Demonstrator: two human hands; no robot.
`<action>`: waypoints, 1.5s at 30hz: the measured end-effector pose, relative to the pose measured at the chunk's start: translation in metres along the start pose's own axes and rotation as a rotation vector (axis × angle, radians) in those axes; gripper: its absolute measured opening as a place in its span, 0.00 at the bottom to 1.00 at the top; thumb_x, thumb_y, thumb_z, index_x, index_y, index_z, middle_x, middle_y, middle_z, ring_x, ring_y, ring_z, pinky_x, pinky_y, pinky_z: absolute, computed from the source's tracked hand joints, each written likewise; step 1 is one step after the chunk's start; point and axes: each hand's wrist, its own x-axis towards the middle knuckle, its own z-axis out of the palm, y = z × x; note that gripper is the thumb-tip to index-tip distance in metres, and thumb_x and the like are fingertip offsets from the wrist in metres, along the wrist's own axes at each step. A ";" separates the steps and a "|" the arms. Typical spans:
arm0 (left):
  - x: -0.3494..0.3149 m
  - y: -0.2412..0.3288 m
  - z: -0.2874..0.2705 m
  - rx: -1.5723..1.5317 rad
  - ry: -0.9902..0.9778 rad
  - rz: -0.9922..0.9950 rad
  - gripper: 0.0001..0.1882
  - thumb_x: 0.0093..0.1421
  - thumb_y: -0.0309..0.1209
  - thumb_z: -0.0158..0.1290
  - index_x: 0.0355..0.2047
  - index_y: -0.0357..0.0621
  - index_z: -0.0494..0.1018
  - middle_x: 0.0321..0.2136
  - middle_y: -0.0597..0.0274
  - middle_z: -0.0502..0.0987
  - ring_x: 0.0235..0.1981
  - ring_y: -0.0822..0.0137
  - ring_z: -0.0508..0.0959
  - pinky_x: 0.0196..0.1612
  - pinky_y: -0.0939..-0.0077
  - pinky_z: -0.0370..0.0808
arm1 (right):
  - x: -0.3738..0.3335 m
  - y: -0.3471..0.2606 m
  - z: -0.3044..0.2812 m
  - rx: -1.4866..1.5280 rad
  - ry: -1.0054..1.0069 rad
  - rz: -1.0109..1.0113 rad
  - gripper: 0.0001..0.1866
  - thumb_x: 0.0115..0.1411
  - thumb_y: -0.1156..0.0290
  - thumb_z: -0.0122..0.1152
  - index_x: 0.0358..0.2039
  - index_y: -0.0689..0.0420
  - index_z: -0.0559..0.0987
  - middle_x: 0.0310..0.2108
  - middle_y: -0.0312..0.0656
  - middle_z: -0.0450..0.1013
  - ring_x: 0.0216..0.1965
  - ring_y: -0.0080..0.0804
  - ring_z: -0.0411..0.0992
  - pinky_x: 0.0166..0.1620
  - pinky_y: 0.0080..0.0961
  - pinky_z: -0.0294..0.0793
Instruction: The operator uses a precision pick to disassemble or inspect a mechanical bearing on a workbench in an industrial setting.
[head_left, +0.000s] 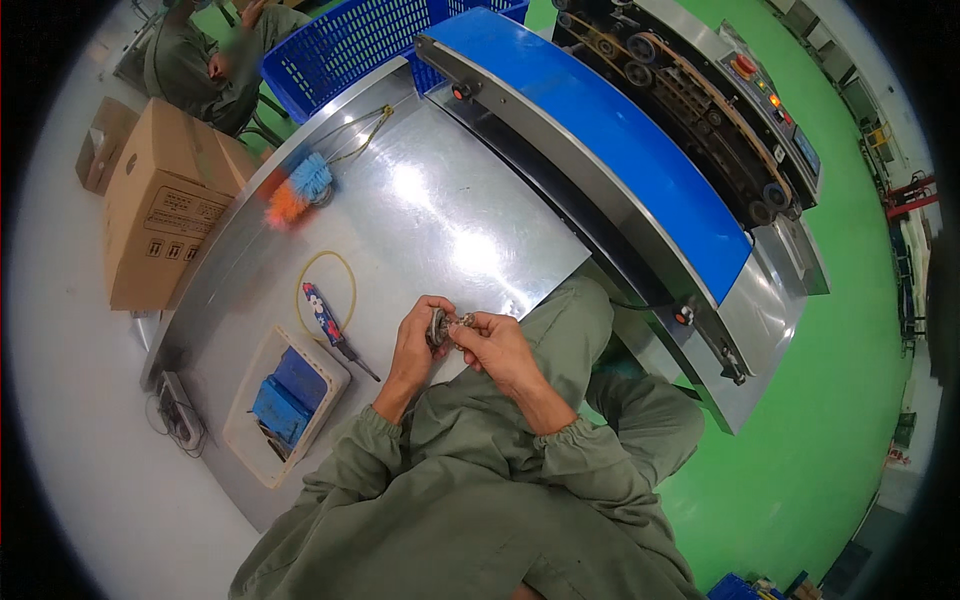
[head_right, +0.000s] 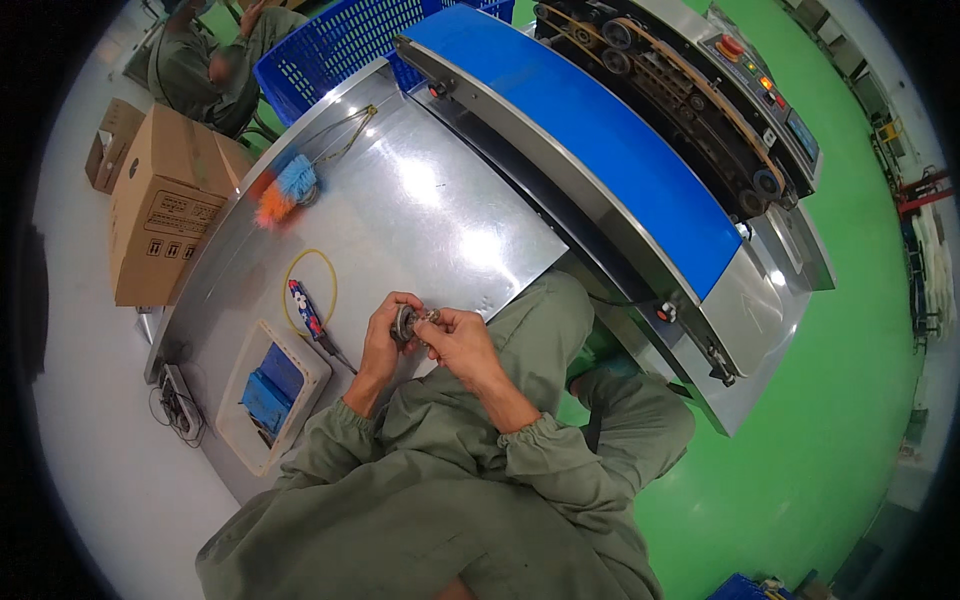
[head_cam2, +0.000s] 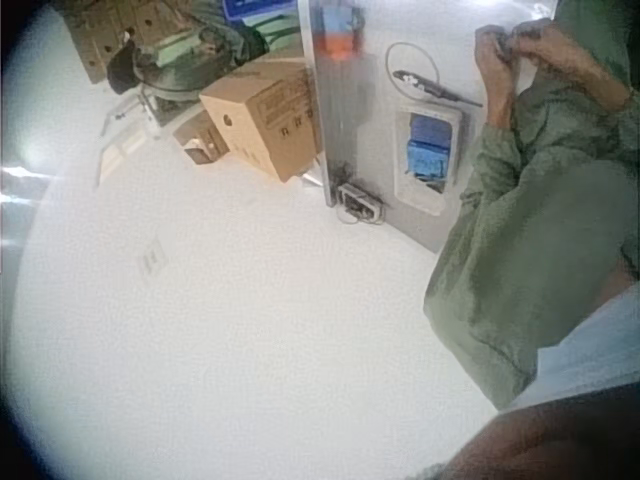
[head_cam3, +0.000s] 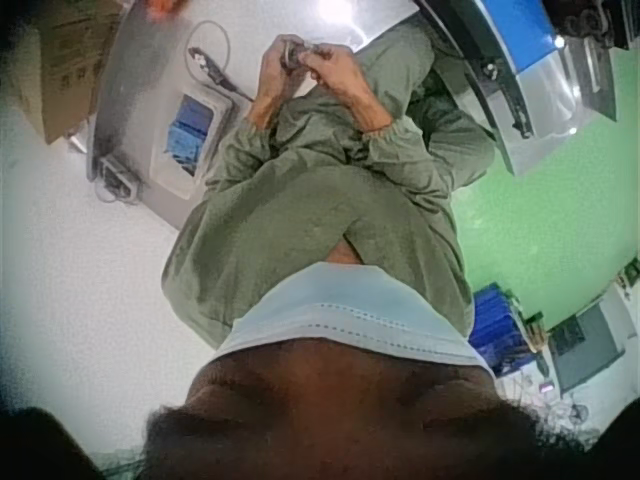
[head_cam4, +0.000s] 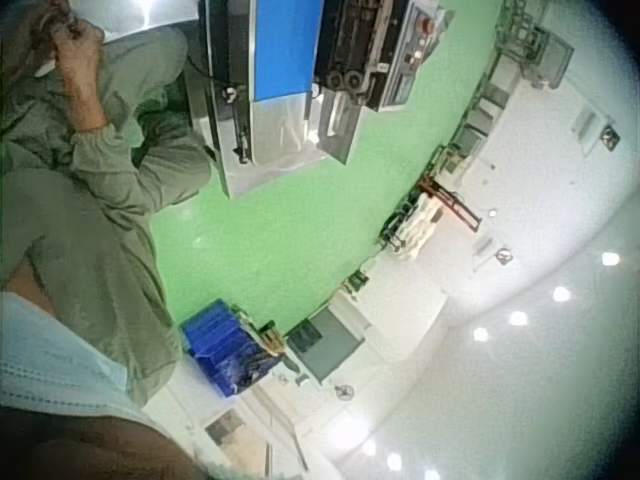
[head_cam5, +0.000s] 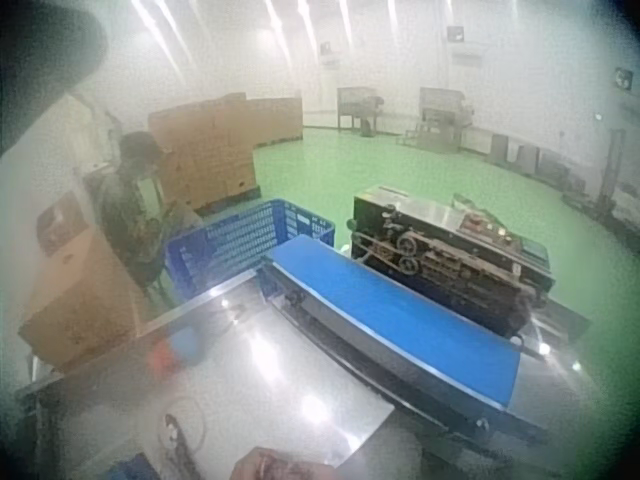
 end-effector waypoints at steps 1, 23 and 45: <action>-0.001 0.001 0.000 -0.003 -0.014 -0.022 0.21 0.69 0.42 0.30 0.38 0.42 0.69 0.22 0.70 0.70 0.18 0.80 0.64 0.19 0.85 0.60 | -0.001 0.000 0.000 -0.077 0.000 -0.056 0.09 0.57 0.69 0.63 0.27 0.63 0.78 0.18 0.35 0.72 0.18 0.19 0.68 0.22 0.19 0.66; -0.001 0.002 -0.011 -0.418 -0.077 -0.236 0.19 0.66 0.40 0.31 0.37 0.42 0.70 0.24 0.66 0.73 0.15 0.76 0.64 0.18 0.82 0.59 | -0.004 0.002 0.006 -0.221 0.001 -0.129 0.13 0.59 0.67 0.63 0.29 0.67 0.79 0.21 0.40 0.76 0.20 0.19 0.70 0.23 0.19 0.69; 0.001 -0.004 -0.030 -0.564 -0.078 -0.380 0.22 0.64 0.42 0.32 0.39 0.40 0.73 0.19 0.65 0.73 0.09 0.77 0.58 0.10 0.83 0.54 | -0.002 0.004 0.009 -0.608 0.152 -0.581 0.11 0.57 0.73 0.61 0.39 0.64 0.77 0.28 0.45 0.74 0.23 0.36 0.74 0.28 0.30 0.73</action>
